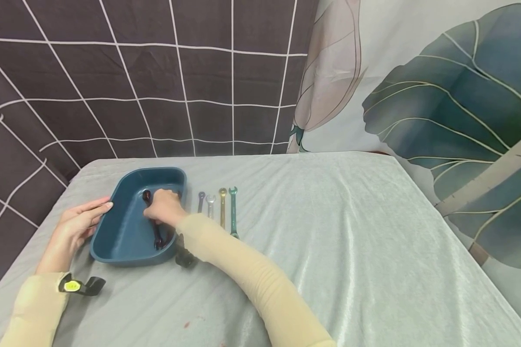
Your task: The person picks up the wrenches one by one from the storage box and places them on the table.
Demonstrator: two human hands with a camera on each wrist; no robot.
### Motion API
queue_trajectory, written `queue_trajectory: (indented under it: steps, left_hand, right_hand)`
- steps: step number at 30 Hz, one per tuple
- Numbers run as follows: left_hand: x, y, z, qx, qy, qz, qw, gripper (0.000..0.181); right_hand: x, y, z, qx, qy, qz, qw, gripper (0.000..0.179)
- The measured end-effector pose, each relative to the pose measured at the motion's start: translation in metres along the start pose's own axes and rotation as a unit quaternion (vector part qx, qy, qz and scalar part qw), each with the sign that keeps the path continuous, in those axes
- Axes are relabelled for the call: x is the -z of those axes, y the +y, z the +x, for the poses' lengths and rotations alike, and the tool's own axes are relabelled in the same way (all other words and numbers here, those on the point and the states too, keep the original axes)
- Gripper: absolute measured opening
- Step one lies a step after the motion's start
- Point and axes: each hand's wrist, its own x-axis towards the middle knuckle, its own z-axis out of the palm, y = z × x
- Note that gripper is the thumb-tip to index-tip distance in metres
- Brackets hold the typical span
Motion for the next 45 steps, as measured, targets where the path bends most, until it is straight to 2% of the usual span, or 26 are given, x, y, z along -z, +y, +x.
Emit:
queue_trajectory:
  steps: [8,14,22,27,34,38,45]
  left_hand:
    - [0.0003,0.0005,-0.0011,0.011,0.005,-0.004,0.9999,0.018]
    - [0.0011,0.0005,-0.0001,0.005,-0.009,-0.002,1.0,0.012]
    - [0.0025,0.0007,-0.0007,0.004,-0.012,0.001,0.9999,0.019]
    - [0.0021,0.0006,-0.0008,0.002,-0.009,0.01,0.9999,0.017]
    - [0.0016,-0.0012,-0.0005,-0.005,-0.021,-0.008,0.9997,0.021]
    - [0.0014,-0.0015,-0.0007,-0.005,-0.021,-0.006,0.9998,0.021]
    - [0.0012,-0.0007,-0.0005,-0.003,-0.019,-0.01,0.9998,0.021]
  right_hand:
    - [0.0008,-0.0004,-0.0002,0.023,-0.009,-0.027,0.9993,0.047]
    - [0.0008,0.0002,0.0,0.043,-0.008,-0.041,0.9982,0.048]
    - [-0.0009,0.0017,0.0014,0.053,-0.001,-0.003,0.9986,0.041]
    - [-0.0009,0.0023,0.0008,0.052,0.003,0.024,0.9984,0.031]
    - [-0.0004,0.0006,-0.0007,0.032,0.022,0.057,0.9976,0.018]
    - [-0.0014,-0.0001,0.0001,0.037,0.036,0.071,0.9961,0.011]
    - [-0.0035,0.0,0.0012,0.06,0.056,0.072,0.994,0.015]
